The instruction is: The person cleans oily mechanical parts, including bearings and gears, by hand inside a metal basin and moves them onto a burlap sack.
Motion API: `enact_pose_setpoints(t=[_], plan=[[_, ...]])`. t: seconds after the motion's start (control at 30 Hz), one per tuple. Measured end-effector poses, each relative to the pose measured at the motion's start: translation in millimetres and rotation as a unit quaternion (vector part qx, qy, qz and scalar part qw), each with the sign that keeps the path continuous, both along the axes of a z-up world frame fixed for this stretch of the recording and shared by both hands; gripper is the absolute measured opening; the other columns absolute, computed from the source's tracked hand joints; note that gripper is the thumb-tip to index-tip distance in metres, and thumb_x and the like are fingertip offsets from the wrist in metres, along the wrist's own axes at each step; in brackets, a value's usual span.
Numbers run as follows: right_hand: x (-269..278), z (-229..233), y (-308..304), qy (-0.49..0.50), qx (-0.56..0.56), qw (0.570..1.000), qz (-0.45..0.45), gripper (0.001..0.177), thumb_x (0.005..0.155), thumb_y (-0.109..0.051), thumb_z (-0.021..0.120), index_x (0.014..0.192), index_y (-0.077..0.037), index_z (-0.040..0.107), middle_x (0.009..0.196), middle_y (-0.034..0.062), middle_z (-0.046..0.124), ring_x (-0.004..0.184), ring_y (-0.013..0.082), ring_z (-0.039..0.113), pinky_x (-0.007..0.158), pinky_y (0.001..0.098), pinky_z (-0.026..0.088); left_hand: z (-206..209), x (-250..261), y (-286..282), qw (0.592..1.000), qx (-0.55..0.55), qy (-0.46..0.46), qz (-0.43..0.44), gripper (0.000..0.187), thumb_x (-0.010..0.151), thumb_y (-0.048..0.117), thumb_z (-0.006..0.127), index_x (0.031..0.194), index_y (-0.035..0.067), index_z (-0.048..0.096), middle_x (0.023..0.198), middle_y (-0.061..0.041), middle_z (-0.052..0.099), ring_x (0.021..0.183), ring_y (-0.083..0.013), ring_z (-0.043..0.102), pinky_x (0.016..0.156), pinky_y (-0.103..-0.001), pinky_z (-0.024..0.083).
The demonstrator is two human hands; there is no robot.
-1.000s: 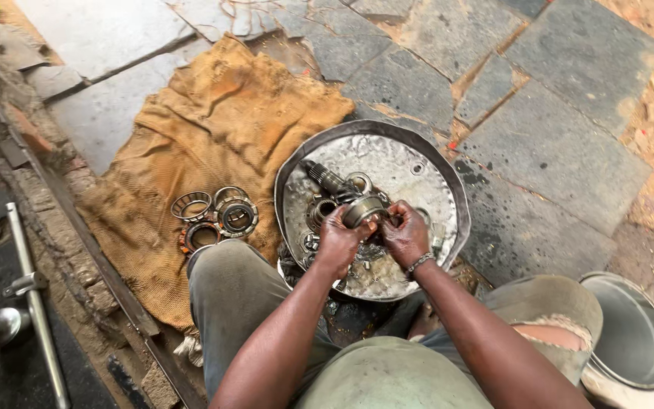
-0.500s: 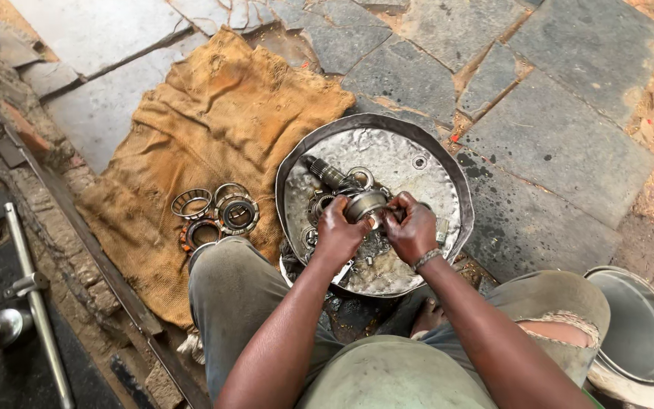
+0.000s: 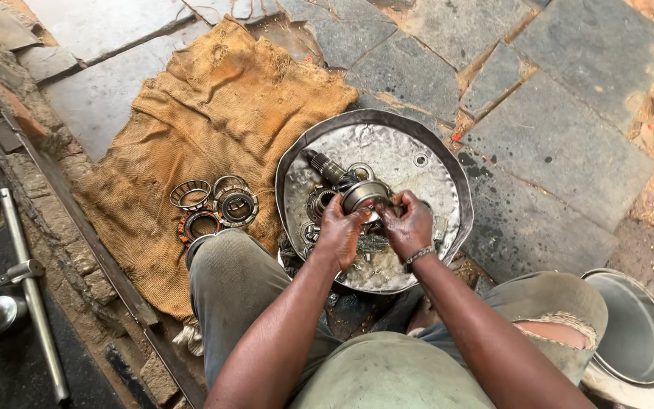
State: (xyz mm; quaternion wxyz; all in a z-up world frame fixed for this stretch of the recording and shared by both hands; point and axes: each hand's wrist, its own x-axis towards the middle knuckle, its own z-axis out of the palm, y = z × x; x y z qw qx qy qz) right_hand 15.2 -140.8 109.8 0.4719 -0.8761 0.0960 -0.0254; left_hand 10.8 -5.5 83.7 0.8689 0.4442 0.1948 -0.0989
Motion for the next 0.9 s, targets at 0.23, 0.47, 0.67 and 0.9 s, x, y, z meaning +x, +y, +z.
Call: enact_pose_setpoints(t=[0.23,0.47,0.67,0.9], plan=[[-2.5,25.3,-6.9,-0.081,-0.303,0.931,0.186,0.009,0.085,-0.006,0.073,0.089,-0.006,0.064,0.093,0.0083,0.067,0.074,0.0196,0.065,0.072,0.0335,0.06,37.8,-10.2,10.8,0.89,0.427,-0.034,-0.154,0.045,0.081,0.006,0.074,0.122,0.002,0.057,0.112,-0.017,0.069,0.096,-0.0284,0.072,0.088,-0.044,0.061],[-8.7,9.9,-3.2,-0.087,-0.288,0.94,0.162,0.025,0.075,-0.003,0.076,0.098,-0.005,0.067,0.1,0.0114,0.066,0.087,0.0235,0.064,0.081,0.0386,0.059,26.7,-19.1,12.9,0.853,0.471,-0.134,-0.181,0.036,0.081,-0.001,0.073,0.114,-0.003,0.06,0.099,-0.017,0.07,0.09,-0.0232,0.07,0.08,-0.036,0.055],[8.6,-24.6,-19.7,-0.017,0.058,0.997,0.052,0.013,0.088,-0.007,0.077,0.089,-0.009,0.064,0.083,0.0011,0.066,0.073,0.0107,0.062,0.067,0.031,0.054,7.9,-13.0,5.5,0.978,0.171,-0.081,-0.088,0.071,0.064,-0.011,0.07,0.133,-0.003,0.053,0.113,-0.014,0.068,0.098,-0.0264,0.074,0.089,-0.037,0.064],[4.4,-27.5,-20.8,-0.122,0.07,0.987,0.079,0.019,0.083,-0.007,0.081,0.091,-0.007,0.063,0.082,0.0026,0.067,0.073,0.0084,0.06,0.065,0.0258,0.053,2.0,-8.3,13.4,0.951,0.263,-0.131,-0.101,0.066,0.077,-0.006,0.078,0.134,-0.005,0.044,0.117,-0.015,0.065,0.095,-0.021,0.069,0.08,-0.029,0.059]])
